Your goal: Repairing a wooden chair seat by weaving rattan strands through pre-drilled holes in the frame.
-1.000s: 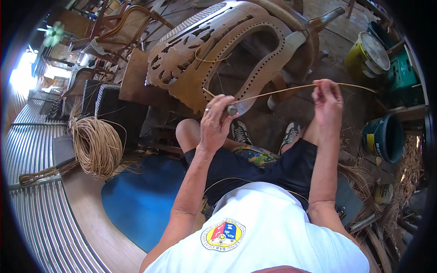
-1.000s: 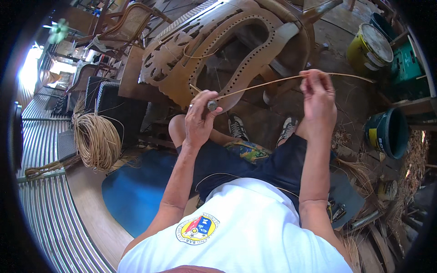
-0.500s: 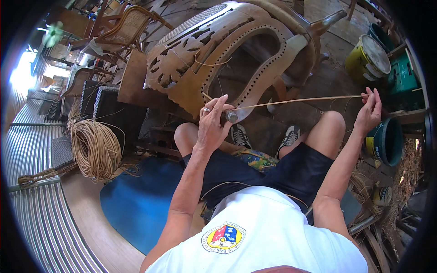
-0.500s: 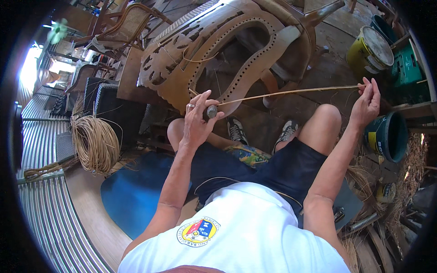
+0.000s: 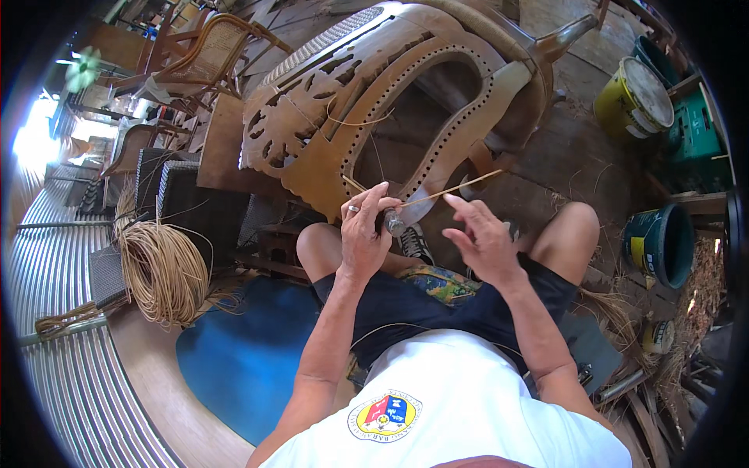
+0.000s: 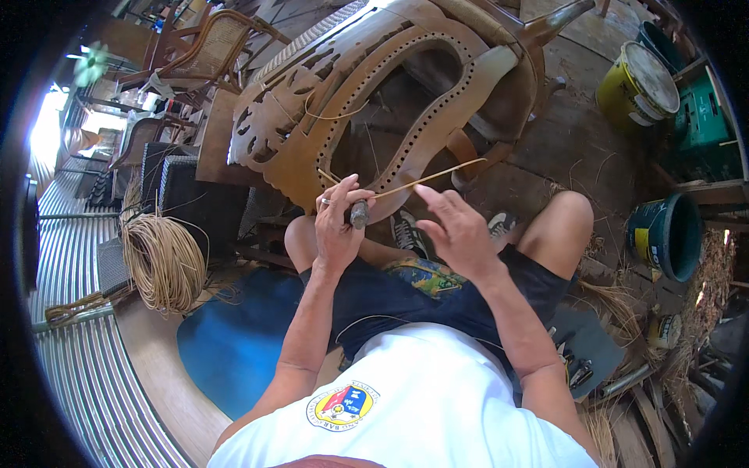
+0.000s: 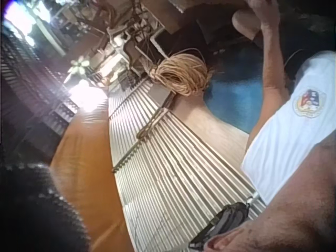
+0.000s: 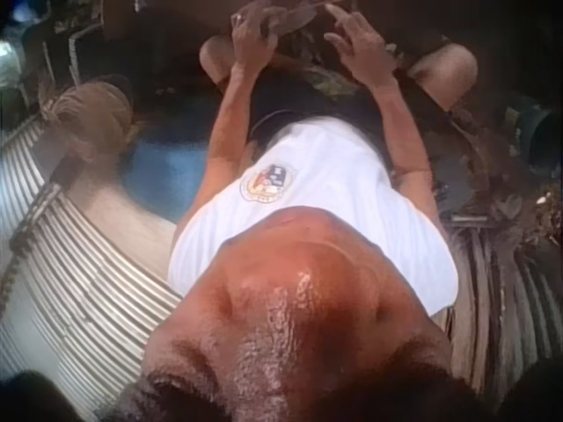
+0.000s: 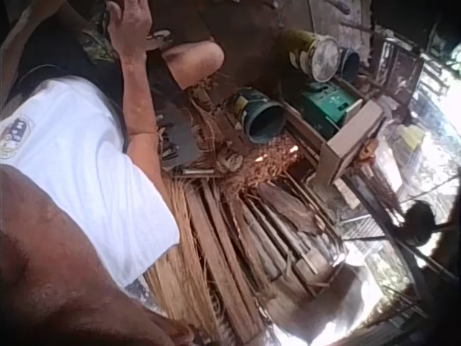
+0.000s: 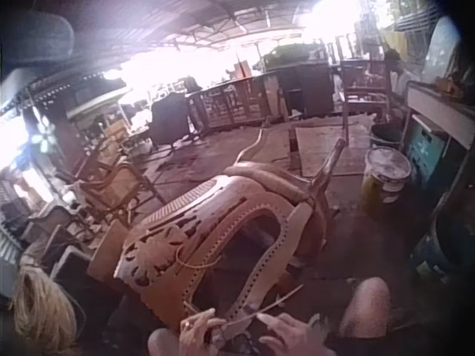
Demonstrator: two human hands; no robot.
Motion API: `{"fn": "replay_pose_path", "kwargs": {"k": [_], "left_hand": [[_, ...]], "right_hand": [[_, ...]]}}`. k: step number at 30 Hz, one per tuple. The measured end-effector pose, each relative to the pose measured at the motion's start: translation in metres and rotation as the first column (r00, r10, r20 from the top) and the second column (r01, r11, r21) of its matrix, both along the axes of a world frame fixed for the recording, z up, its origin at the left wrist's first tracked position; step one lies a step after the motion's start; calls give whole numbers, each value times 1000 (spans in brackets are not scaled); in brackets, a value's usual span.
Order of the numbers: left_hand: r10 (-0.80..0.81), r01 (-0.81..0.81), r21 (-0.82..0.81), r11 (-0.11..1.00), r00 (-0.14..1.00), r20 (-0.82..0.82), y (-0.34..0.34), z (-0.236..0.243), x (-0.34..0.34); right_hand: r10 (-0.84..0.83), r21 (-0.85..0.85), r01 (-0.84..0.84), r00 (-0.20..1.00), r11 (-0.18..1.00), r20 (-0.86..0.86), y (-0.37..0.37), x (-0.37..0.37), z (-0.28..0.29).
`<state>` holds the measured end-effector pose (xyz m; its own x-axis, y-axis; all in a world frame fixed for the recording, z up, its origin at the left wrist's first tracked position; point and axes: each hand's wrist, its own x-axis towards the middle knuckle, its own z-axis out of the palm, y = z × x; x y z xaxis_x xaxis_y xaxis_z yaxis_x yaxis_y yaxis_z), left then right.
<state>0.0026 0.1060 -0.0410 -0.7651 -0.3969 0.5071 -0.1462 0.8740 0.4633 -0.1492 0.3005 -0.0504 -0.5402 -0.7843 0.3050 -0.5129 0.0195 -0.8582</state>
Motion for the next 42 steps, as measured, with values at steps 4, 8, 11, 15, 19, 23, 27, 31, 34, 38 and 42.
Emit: {"fn": "replay_pose_path", "kwargs": {"k": [4, 8, 11, 15, 19, 23, 27, 31, 34, 38, 42], "left_hand": [[-16, 19, -36, 999, 996, 85, -2, 3, -1], [5, -8, 52, 999, 999, 51, 1, 9, -2], [8, -10, 41, 999, 999, 54, 3, 10, -2], [6, -6, -7, 1000, 997, 71, 3, 7, -2], [31, -32, 11, 999, 999, 23, 6, 4, -6], [32, -34, 30, 999, 997, 64, 7, 6, -6], [33, -33, 20, 999, 999, 38, 10, 10, -8], [37, -39, 25, 999, 997, 73, 15, 18, -5], [77, -91, 71, 993, 981, 179, 19, 34, 11], [-166, 277, 452, 848, 949, -270, 9, 62, 21], [-269, 418, 667, 617, 908, -320, -25, 95, -21]], "right_hand": [[-137, -53, 127, 945, 991, -297, -38, -1, -8], [-175, -56, 167, 898, 984, -404, -42, -26, -23], [-245, 1, 298, 788, 955, -565, -25, -57, -23], [-437, -141, 470, 614, 871, -657, -2, -116, -19], [-589, -256, 610, 440, 750, -678, 3, -149, -28], [-717, -280, 684, 512, 673, -473, -18, -124, -31], [-188, -223, 428, 728, 876, 659, -47, -65, -17], [-117, -126, 320, 641, 939, 758, -66, -49, -6], [-469, -128, 455, 877, 881, -105, -49, -73, 7], [-683, -520, 468, 629, 715, -372, -5, -120, 45], [-686, -621, 310, 458, 720, -566, 11, -159, 85]]}}
